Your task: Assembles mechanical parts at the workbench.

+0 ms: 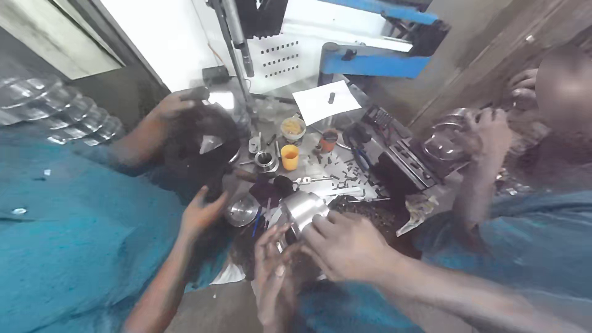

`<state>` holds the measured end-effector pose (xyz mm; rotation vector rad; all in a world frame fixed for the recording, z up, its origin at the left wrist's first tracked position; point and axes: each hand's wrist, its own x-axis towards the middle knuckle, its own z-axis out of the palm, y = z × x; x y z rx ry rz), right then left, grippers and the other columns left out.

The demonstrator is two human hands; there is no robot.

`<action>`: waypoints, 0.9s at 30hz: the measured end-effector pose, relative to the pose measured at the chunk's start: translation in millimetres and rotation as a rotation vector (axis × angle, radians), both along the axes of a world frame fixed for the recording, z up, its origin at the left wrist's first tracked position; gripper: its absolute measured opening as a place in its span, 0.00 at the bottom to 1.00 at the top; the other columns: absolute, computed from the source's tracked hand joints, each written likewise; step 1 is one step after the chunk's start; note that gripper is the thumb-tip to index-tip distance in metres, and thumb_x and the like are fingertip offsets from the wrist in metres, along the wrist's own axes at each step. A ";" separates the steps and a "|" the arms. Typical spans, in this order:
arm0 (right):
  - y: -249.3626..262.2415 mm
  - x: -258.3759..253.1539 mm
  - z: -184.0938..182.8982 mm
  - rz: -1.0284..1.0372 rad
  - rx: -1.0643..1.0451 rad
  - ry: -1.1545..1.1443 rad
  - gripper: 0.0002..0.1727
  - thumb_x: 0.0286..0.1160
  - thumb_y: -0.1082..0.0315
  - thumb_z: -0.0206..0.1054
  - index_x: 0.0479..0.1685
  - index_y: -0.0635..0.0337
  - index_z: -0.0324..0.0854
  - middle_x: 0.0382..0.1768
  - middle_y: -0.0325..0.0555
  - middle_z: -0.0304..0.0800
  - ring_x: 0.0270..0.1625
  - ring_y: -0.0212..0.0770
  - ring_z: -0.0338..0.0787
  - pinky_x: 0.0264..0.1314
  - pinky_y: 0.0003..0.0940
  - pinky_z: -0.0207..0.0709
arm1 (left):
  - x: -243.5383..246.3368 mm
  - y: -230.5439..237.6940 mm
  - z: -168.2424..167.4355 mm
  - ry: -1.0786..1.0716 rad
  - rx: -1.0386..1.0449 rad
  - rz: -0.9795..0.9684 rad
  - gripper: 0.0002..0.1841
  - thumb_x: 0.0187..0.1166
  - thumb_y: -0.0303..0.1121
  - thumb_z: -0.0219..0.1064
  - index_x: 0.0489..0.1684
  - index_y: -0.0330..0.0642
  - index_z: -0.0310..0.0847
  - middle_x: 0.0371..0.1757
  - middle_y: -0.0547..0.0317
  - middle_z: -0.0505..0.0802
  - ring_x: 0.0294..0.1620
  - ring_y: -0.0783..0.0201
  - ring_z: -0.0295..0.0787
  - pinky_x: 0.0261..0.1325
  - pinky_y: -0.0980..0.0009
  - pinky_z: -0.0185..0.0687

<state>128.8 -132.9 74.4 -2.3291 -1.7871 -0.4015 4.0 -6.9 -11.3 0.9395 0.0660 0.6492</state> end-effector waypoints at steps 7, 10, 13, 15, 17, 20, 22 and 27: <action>-0.8 7.5 -10.3 0.128 0.069 0.041 0.09 0.80 0.66 0.60 0.38 0.56 0.85 0.26 0.44 0.84 0.28 0.47 0.86 0.19 0.39 0.73 | -3.6 3.2 5.7 0.069 -0.007 -0.045 0.35 0.72 0.54 0.74 0.78 0.51 0.68 0.75 0.53 0.84 0.62 0.57 0.89 0.52 0.63 0.90; -0.4 -0.9 -18.8 0.026 0.158 0.002 0.12 0.80 0.66 0.58 0.31 0.55 0.84 0.21 0.42 0.81 0.24 0.45 0.85 0.18 0.38 0.72 | -1.7 3.9 5.4 0.045 0.008 -0.059 0.33 0.72 0.52 0.73 0.77 0.53 0.72 0.75 0.54 0.85 0.63 0.58 0.90 0.55 0.63 0.90; 2.6 -9.2 -21.7 -0.087 0.194 0.004 0.15 0.81 0.64 0.58 0.25 0.54 0.82 0.17 0.40 0.78 0.21 0.43 0.83 0.16 0.36 0.69 | -1.1 5.5 5.2 0.056 0.020 -0.060 0.32 0.72 0.52 0.74 0.75 0.53 0.73 0.73 0.56 0.85 0.61 0.58 0.90 0.55 0.62 0.90; 2.1 -10.4 -19.9 -0.110 0.191 0.023 0.15 0.82 0.62 0.58 0.27 0.53 0.83 0.18 0.40 0.80 0.22 0.44 0.84 0.17 0.36 0.69 | -1.3 6.0 4.0 0.044 0.032 -0.065 0.32 0.73 0.52 0.73 0.77 0.52 0.72 0.75 0.55 0.85 0.63 0.58 0.89 0.56 0.63 0.89; -1.3 -11.0 -15.0 -0.123 0.169 0.050 0.15 0.85 0.58 0.57 0.33 0.51 0.86 0.24 0.41 0.83 0.27 0.45 0.86 0.19 0.36 0.71 | -1.9 6.5 4.6 0.042 0.024 -0.082 0.31 0.74 0.51 0.72 0.77 0.54 0.73 0.75 0.55 0.85 0.65 0.57 0.89 0.58 0.61 0.89; -3.9 -12.2 -9.9 -0.043 0.183 0.111 0.10 0.82 0.65 0.60 0.43 0.52 0.89 0.33 0.46 0.89 0.34 0.48 0.90 0.24 0.38 0.78 | -1.8 4.9 6.6 0.049 0.039 -0.077 0.30 0.76 0.50 0.72 0.77 0.53 0.72 0.76 0.56 0.84 0.70 0.58 0.86 0.65 0.62 0.87; -2.1 -11.6 -9.2 0.019 0.187 0.134 0.09 0.81 0.69 0.61 0.43 0.53 0.88 0.36 0.47 0.88 0.36 0.49 0.89 0.25 0.38 0.79 | 0.4 1.5 8.5 0.053 0.052 -0.028 0.30 0.76 0.50 0.71 0.76 0.50 0.73 0.74 0.56 0.85 0.72 0.59 0.84 0.70 0.63 0.82; -0.1 -3.7 -2.6 0.186 0.132 0.166 0.09 0.82 0.72 0.60 0.49 0.54 0.86 0.44 0.50 0.90 0.43 0.50 0.91 0.34 0.40 0.84 | 1.7 -2.2 11.2 0.093 0.157 0.041 0.30 0.77 0.53 0.69 0.76 0.50 0.73 0.74 0.60 0.85 0.75 0.63 0.81 0.76 0.64 0.77</action>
